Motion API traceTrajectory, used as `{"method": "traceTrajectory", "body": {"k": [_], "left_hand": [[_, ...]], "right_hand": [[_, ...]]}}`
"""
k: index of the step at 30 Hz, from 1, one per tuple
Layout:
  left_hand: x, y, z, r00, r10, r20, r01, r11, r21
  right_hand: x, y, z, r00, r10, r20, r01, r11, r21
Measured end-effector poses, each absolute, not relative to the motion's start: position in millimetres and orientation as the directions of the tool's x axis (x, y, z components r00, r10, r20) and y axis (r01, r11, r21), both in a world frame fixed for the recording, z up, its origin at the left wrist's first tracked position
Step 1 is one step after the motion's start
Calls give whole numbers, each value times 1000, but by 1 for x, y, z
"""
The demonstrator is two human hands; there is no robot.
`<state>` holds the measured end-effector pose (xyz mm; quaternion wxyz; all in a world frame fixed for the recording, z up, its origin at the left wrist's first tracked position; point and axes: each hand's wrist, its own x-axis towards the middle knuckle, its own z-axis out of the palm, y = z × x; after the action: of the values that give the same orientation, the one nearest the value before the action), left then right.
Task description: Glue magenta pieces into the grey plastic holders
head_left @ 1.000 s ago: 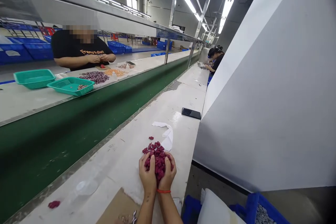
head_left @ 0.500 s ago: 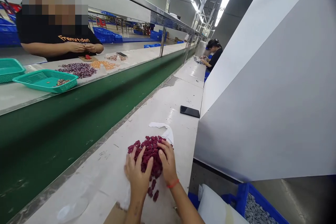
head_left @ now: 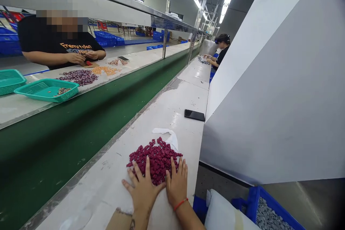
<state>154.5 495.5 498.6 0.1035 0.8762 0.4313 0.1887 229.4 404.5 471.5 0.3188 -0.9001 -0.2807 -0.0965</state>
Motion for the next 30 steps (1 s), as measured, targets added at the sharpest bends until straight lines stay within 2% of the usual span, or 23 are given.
{"method": "traceTrajectory", "body": {"k": [6,14,18,20,21,23,25,27,30], "left_hand": [[182,521,512,621,771,138,696,-624,354],[237,553,538,724,666,181,560,-721,408],[235,587,555,716,651,253,516,-738,435],[222,611,559,668,675,315,515,-724,459],[215,622,558,636,695,335,523,-708,475],[204,637,553,601,719,350,527,-685,503],[201,640,542,603,717,351,512,-685,519],[207,633,530,617,699,362,478,-698,532],[233,617,517,650,651,392,401,-732,551]], "right_hand": [[249,424,477,850,397,346,527,-653,-545],[302,456,490,857,363,366,514,-661,-547],[293,446,500,828,384,409,558,-634,-535],[267,433,503,729,503,464,684,-549,-480],[252,427,504,616,606,504,787,-454,-417],[224,421,503,266,791,551,961,-171,-218],[211,424,501,10,846,534,998,28,-63],[215,435,498,-14,857,514,999,37,-35],[246,456,496,55,871,488,997,-20,-78]]}}
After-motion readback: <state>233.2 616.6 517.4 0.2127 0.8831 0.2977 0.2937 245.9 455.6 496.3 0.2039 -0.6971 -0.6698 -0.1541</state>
